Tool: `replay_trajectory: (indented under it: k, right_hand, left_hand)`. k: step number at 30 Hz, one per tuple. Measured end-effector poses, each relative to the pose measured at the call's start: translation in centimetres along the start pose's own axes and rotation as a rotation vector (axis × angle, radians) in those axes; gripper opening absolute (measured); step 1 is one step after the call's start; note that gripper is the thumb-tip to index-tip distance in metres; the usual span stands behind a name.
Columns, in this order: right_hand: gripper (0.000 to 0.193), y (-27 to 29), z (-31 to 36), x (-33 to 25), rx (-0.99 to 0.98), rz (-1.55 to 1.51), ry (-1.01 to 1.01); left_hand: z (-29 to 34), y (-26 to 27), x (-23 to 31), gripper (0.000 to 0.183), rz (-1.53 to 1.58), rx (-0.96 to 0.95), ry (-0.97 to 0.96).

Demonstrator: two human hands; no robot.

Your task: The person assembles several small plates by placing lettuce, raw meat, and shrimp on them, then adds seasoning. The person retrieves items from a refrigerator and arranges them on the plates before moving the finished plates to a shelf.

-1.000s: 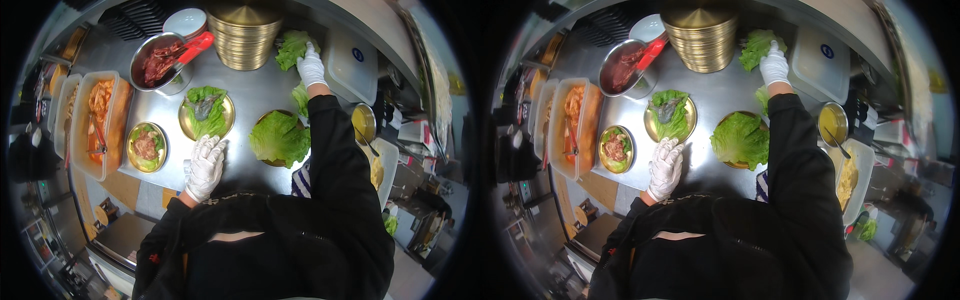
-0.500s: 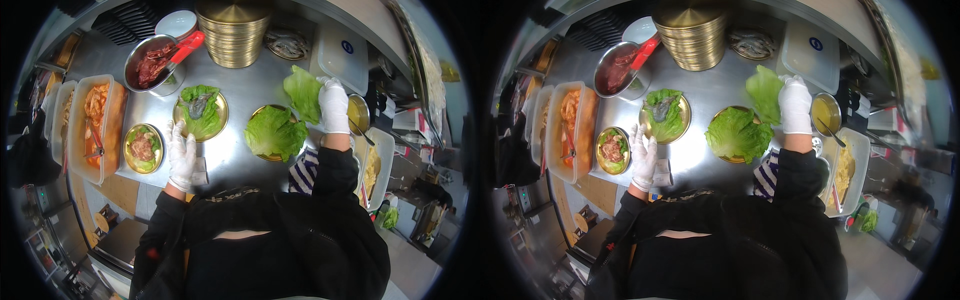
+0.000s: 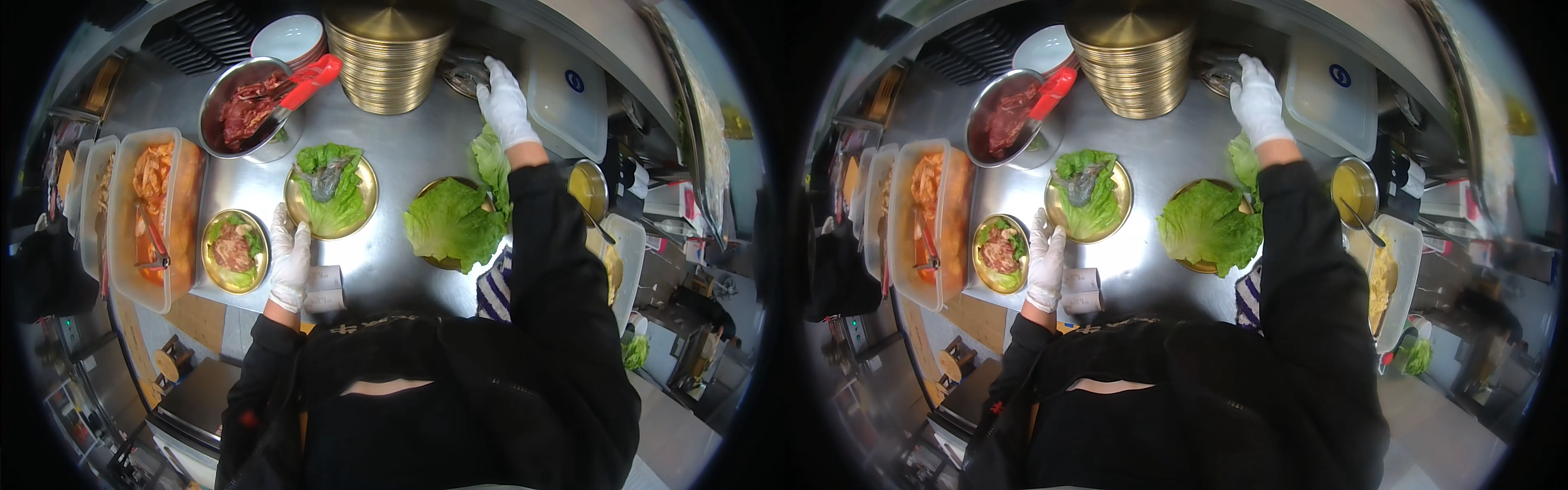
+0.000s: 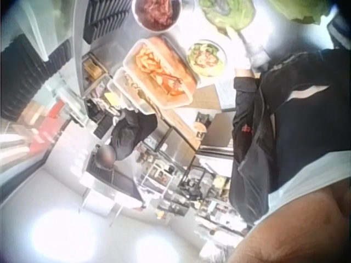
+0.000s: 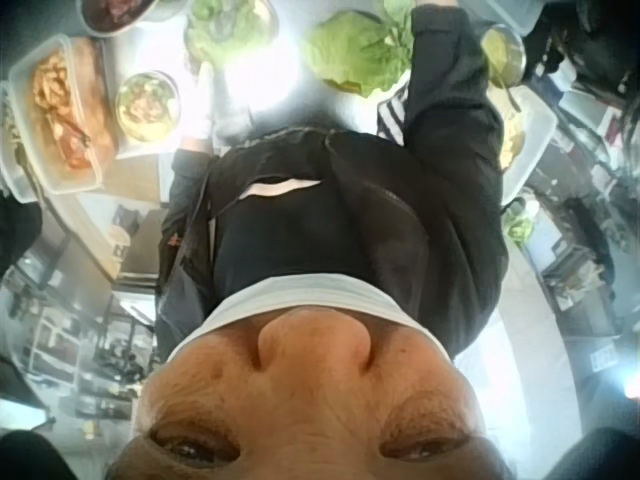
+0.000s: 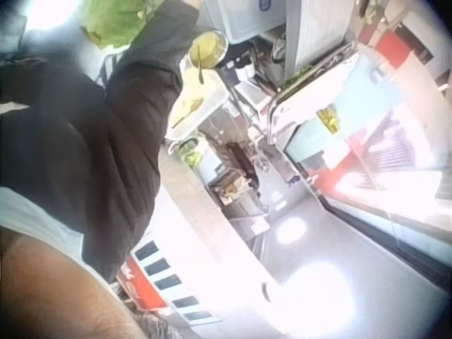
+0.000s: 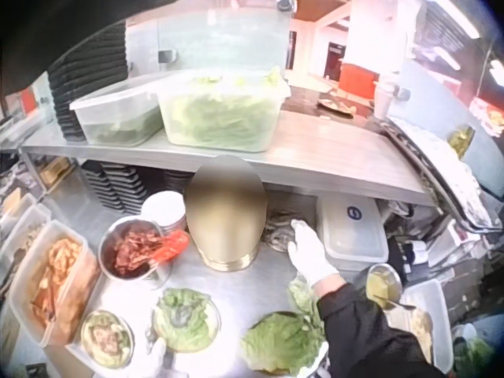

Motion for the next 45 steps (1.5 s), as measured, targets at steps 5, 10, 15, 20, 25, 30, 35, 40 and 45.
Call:
replay_trajectory:
  k: [5,10,15,20,25,30,35,40,45]
  right_hand:
    - [0.081,-4.6,-8.8,-0.1,-0.520,0.513,0.007]
    - [0.045,-6.1,-11.1,-0.7,-0.744,0.619,0.073]
    - [0.046,-6.9,-10.8,0.5,-0.627,0.566,0.058]
    - [0.064,-7.5,-11.3,2.0,-0.673,0.499,-0.034]
    - [0.066,-7.3,-11.1,2.5,-0.695,0.502,-0.010]
    - [0.060,-6.3,-10.4,1.9,-0.599,0.412,-0.017]
    - [0.060,-5.6,-10.5,2.4,-0.541,0.297,-0.098]
    - [0.060,-4.3,-11.9,3.8,-0.334,0.010,-0.160]
    - [0.058,-1.0,-11.8,3.5,-0.296,-0.247,-0.364]
  left_hand:
    - [-0.7,0.1,0.4,0.061,0.068,0.035,0.008]
    - [-1.8,0.5,-0.2,0.060,-0.023,0.087,0.030]
    - [-1.9,-0.9,-0.6,0.060,0.001,0.005,0.061]
    - [-1.7,-2.3,-0.3,0.060,-0.118,-0.020,0.021]
    - [-1.6,-2.6,-0.1,0.061,-0.176,-0.015,0.014]
    - [-1.5,-2.4,-0.1,0.062,-0.173,-0.041,0.047]
    - [-1.8,-2.3,-0.3,0.063,-0.237,-0.085,0.068]
    - [-2.2,-2.3,-0.3,0.059,-0.296,-0.101,0.033]
    - [-2.6,-2.1,-0.8,0.056,-0.305,-0.108,-0.022]
Point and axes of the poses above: each hand's wrist, its own z-axis away from the middle knuckle, its own y-axis out of the back of the hand, x = y × z, the point moved 4 cm from there along -z, towards the middle knuckle, and after that the axes turned 7 degrees about z, right-handed, at the moved point
